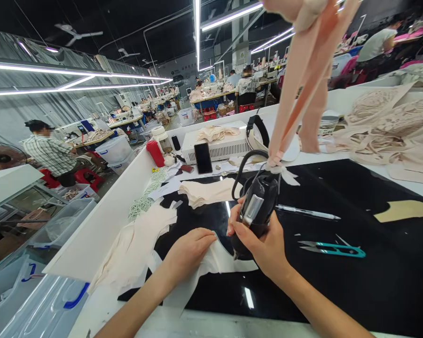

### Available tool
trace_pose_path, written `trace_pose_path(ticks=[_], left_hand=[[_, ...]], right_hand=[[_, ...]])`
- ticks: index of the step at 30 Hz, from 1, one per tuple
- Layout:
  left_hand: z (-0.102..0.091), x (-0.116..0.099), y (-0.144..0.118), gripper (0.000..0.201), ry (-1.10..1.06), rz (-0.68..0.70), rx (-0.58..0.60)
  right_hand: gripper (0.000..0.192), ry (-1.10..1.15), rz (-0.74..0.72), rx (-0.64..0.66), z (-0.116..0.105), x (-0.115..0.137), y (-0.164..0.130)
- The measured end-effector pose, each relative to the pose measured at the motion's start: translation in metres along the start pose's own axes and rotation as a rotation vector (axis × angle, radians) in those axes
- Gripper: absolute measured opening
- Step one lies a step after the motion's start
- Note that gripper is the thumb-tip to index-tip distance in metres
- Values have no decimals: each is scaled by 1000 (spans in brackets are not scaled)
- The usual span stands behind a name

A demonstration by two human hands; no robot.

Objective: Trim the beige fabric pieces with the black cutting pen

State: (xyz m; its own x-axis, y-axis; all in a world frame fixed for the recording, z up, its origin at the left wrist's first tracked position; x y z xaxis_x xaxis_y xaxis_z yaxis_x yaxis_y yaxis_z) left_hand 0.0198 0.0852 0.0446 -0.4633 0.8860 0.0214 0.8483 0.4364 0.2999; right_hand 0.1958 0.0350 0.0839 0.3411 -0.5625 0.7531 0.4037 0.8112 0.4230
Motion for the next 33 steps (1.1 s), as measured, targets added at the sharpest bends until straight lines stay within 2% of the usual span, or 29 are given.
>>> trace_pose_path(ticks=[4,9,19,29,33], left_hand=[[12,-2,7,26,10,7,28],[18,-2,0,24,24,17,28],[16,-7,-10,26,98,46,-1],[18,-8,-10,28,-21,21,62],[20,-8,-10,29,-65,0,51]], right_hand=[[31,15,-2,13,-3,2,-5],[32,97,-10,14,-9,10,-11],[33,156,-22,7,-14,14,-15],[31,133,-21,40,-19,14,-13],[31,133,4,24,-18,13,-7]])
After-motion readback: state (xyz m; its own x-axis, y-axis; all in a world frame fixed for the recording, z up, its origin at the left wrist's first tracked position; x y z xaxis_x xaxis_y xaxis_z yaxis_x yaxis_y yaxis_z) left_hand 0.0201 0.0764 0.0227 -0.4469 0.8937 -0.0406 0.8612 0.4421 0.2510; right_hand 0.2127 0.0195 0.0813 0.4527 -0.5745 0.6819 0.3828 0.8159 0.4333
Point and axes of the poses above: each hand's wrist, its own y-axis towards the middle knuckle, its own z-axis out of the palm, x = y × z, the point moved 5 cm from there along y, towards the middle knuckle, and after that the axes turned 15 degrees about y, right-handed, at the moved point
